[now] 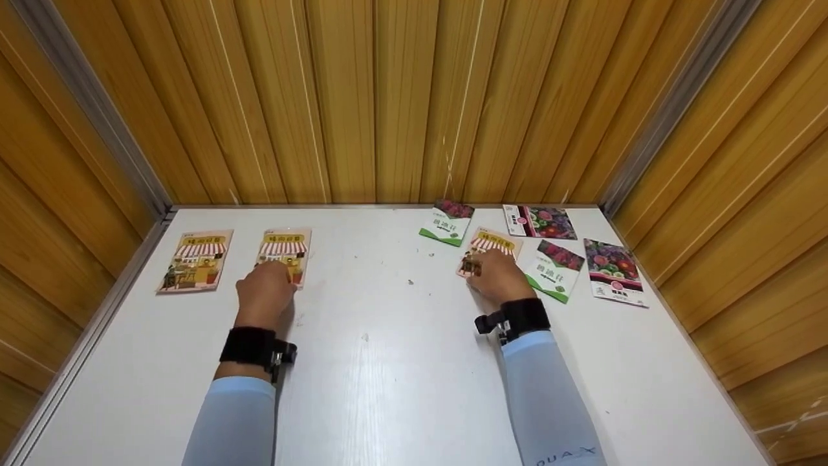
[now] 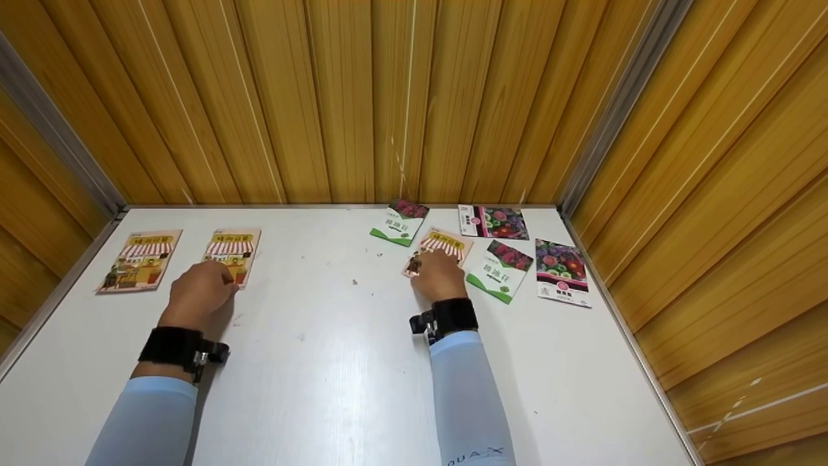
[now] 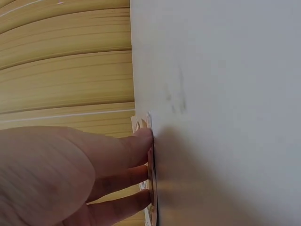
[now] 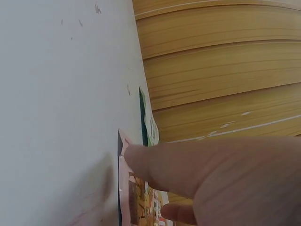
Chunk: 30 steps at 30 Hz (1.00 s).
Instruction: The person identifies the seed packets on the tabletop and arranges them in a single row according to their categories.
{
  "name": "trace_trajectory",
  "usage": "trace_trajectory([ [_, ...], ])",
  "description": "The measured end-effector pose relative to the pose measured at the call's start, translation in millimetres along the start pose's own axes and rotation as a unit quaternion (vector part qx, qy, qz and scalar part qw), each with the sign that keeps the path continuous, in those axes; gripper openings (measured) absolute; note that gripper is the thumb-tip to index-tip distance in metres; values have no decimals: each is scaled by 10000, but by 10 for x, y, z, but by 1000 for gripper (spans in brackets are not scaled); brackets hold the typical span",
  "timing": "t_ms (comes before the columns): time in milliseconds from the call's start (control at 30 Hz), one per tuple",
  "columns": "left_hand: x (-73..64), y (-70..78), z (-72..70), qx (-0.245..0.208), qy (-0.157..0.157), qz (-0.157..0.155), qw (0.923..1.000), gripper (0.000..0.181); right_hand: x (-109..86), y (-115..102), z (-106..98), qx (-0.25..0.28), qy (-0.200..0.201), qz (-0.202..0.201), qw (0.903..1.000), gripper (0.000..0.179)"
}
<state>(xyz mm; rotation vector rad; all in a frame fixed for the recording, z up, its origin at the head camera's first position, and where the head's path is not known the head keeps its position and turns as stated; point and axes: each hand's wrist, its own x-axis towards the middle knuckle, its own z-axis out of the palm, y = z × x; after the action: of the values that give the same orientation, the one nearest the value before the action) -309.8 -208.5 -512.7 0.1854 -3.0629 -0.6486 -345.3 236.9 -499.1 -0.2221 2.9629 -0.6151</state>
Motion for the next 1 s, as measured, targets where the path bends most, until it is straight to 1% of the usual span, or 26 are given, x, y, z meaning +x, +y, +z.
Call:
trace_trajectory([
  [100, -8, -67, -19, -85, -46, -184, 9998, 14, -16, 37, -2, -199, 88, -10, 9998, 41],
  [167, -11, -111, -30, -119, -53, -265, 9996, 15, -28, 49, -5, -224, 141, 28, 9996, 41],
  [233, -18, -151, -41, -128, -36, -324, 9994, 16, -34, 54, -3, -204, 166, 90, 9996, 38],
  [333, -20, -208, -57, -118, 29, -317, 9994, 17, -36, 56, -8, -218, 139, 213, 9994, 37],
  [500, -18, -287, -95, -151, 99, -272, 9995, 19, -39, 44, -30, -137, 31, 422, 9990, 31],
  [667, -15, -355, -144, -47, 154, -258, 9995, 22, -58, 7, -66, -163, -61, 359, 9992, 24],
  [733, -7, -383, -152, -4, 161, -278, 9995, 21, -70, -8, -79, -189, -163, 381, 9990, 22],
  [867, 3, -403, -156, 44, 170, -242, 9996, 21, -95, -44, -99, -229, -246, 431, 9985, 23],
  [1000, 16, -406, -146, 0, 277, -196, 9994, 20, -107, -101, -87, -304, -219, 383, 9986, 20],
])
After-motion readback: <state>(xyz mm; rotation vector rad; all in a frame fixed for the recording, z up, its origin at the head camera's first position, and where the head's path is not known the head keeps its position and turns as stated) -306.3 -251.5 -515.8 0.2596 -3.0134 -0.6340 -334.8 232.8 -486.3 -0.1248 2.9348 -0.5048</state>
